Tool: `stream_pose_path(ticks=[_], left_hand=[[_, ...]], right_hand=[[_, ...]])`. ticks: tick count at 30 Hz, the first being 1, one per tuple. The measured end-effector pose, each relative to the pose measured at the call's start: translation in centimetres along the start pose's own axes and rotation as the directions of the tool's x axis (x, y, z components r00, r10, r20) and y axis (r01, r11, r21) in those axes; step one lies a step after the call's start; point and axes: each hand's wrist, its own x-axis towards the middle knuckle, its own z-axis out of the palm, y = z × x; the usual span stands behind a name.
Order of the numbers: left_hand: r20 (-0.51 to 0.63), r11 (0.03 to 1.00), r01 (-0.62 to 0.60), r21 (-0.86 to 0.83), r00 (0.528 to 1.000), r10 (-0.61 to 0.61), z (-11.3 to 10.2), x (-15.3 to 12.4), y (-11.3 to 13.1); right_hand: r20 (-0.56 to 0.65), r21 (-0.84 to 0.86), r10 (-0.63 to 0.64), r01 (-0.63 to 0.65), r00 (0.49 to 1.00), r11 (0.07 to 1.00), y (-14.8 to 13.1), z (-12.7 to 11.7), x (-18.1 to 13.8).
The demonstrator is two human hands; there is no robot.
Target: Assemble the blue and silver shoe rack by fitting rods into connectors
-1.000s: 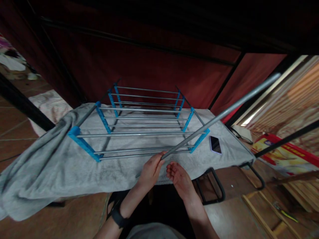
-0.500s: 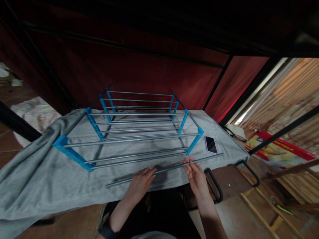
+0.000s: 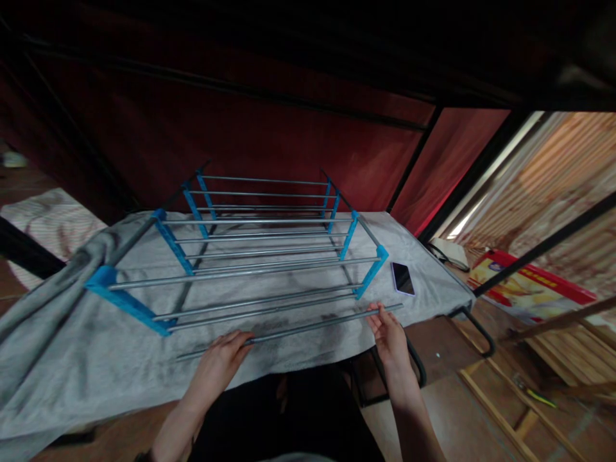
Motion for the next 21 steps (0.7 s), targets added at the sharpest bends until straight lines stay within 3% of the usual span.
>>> stream_pose_path(ticks=[11,15,18,21], left_hand=[[-0.185,0.992,0.101,0.075,0.979,-0.086,-2.1,-2.7,-5.8],[-0.263,0.986,0.163,0.021,0.953,-0.152,-3.6,-3.1,-5.0],[-0.334,0.961,0.256,-0.101,0.901,-0.275,-4.1,-3.1,-3.9],[-0.343,0.906,0.313,-0.284,0.849,-0.401,-3.8,-2.9,-3.2]], right_hand=[[-0.082,-0.089,-0.043,0.036,0.996,0.995,0.7,-2.5,2.1],[-0.118,-0.162,-0.075,0.055,0.99,0.985,1.2,-4.6,3.3],[-0.146,-0.272,-0.102,0.06,0.984,0.961,1.7,-6.4,4.2],[-0.024,-0.452,-0.165,0.136,0.986,0.881,2.0,-8.0,4.6]])
